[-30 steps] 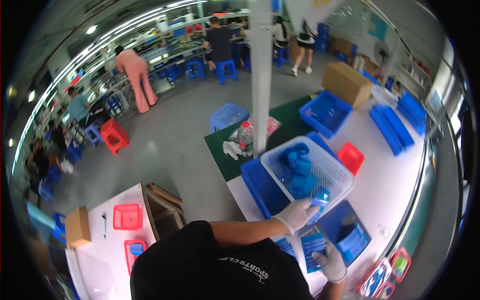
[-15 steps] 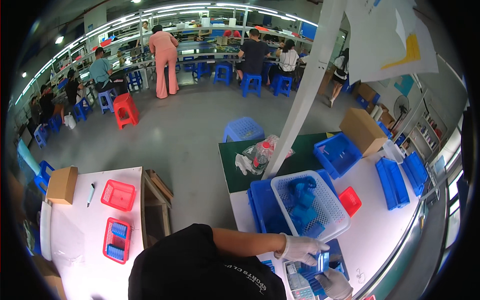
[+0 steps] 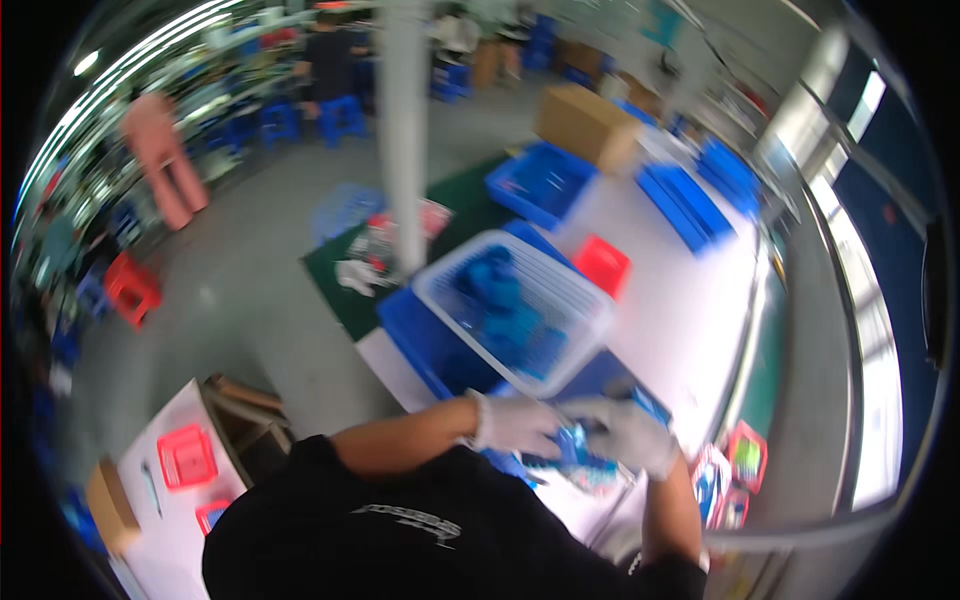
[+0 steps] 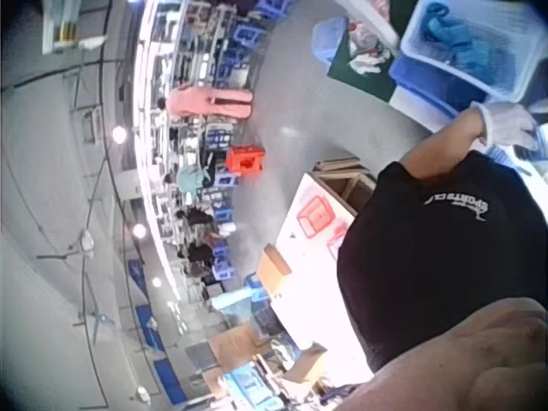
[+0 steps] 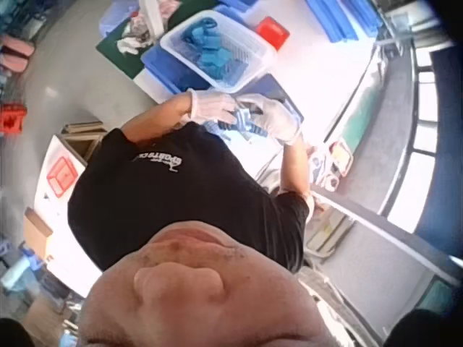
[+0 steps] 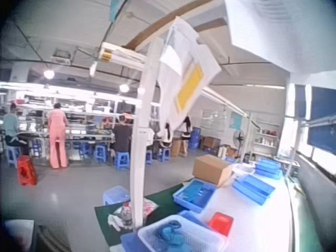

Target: The person applies white strips onto blue plastic trays by hand, places the trays onto a scale, and takes off their gloves.

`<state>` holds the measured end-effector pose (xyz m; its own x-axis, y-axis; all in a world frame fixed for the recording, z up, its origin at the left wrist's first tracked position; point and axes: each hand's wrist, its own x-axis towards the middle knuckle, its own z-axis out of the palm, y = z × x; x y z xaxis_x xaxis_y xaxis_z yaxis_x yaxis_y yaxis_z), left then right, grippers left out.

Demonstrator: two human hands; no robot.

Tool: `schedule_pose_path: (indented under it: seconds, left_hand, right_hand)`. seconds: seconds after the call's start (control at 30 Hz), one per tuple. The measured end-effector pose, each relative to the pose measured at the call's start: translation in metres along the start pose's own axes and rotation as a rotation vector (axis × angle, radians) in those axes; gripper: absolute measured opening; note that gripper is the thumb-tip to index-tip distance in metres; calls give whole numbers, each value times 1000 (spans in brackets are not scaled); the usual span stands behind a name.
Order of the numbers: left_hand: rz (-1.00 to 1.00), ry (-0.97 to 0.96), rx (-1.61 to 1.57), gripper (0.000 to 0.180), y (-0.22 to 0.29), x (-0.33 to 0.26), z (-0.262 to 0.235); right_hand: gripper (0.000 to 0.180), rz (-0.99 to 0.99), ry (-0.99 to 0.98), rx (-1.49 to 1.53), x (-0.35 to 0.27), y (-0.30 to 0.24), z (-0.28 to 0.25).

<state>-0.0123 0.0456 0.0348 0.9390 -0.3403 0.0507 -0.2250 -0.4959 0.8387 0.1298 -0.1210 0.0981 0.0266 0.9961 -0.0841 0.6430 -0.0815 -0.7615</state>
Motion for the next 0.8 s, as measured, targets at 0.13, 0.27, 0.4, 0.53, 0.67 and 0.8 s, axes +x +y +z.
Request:
schedule_pose_path:
  seconds: [0.13, 0.27, 0.4, 0.53, 0.67, 0.8]
  left_hand:
    - [149, 114, -48, 28, -26, 5, 10]
    - [-119, 174, -639, 30, -1, 11, 9]
    - [-187, 326, -467, 32, 10, 15, 6]
    - [-287, 366, -405, 29, 11, 22, 14]
    - [-290, 360, -353, 28, 10, 29, 20]
    - [-299, 279, -467, 30, 7, 36, 23]
  right_hand:
    - [52, 88, 158, 92, -9, 22, -10]
    - [45, 251, 836, 155, -26, 68, 20]
    - [44, 359, 690, 514, -45, 66, 52]
    - [55, 363, 626, 930, -43, 52, 86]
    - [49, 307, 861, 1145, -34, 59, 98]
    - [27, 270, 886, 1160, -35, 66, 93]
